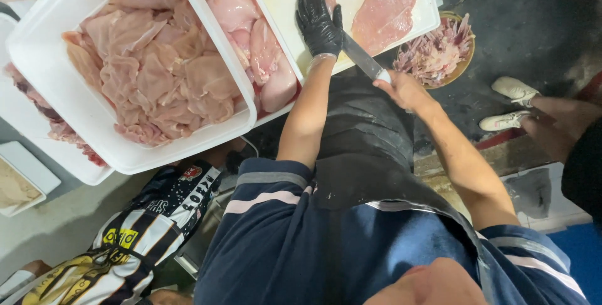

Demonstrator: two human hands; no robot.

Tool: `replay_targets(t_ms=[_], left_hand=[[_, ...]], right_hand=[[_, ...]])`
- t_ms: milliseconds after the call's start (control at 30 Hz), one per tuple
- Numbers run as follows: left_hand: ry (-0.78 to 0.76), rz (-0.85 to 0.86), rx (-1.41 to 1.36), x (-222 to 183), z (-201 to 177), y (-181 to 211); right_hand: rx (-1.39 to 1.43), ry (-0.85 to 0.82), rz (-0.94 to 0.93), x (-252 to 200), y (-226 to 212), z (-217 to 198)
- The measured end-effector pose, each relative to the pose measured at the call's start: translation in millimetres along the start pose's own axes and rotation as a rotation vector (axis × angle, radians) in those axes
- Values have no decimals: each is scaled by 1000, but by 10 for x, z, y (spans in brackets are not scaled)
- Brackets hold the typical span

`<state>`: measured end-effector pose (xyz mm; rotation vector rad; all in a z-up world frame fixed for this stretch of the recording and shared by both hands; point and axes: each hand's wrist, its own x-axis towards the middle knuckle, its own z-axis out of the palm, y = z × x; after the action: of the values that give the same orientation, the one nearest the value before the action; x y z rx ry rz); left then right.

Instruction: Slicing raw chicken breasts into thin strips on a cutting board using a knife in a food production setting.

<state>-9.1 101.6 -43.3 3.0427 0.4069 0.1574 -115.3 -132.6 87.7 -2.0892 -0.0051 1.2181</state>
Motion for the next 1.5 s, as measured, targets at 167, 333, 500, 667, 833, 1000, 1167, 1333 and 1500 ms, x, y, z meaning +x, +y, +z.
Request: replay_targets(t_ms=[167,333,500,667,833,1000,1167,1333,1500], left_hand=[[-66,-27,-517,168,213,-163],[-434,-228,-876,595,-31,-329],[-535,-317,-1219,919,-48,-318],[-600,-73,-1280,1621,-286,-115],[-635,-41,-1081,1923,-278,103],[-795,-335,-1034,1305,-394,199],[-659,-282,-693,714,-822,131],[-660,-336,-854,689,-730,24],[-634,-379,-940,673,-697,13]], right_hand=[[-162,261,-25,-262,-5,90],[-140,266,-30,-581,120,200],[-71,265,39,-752,284,268],[19,320,59,-793,382,363],[72,307,110,-827,250,310],[135,305,103,-879,27,201],[129,352,68,-792,-183,85],[46,284,83,-555,-353,-19],[-8,298,60,-449,-415,3]])
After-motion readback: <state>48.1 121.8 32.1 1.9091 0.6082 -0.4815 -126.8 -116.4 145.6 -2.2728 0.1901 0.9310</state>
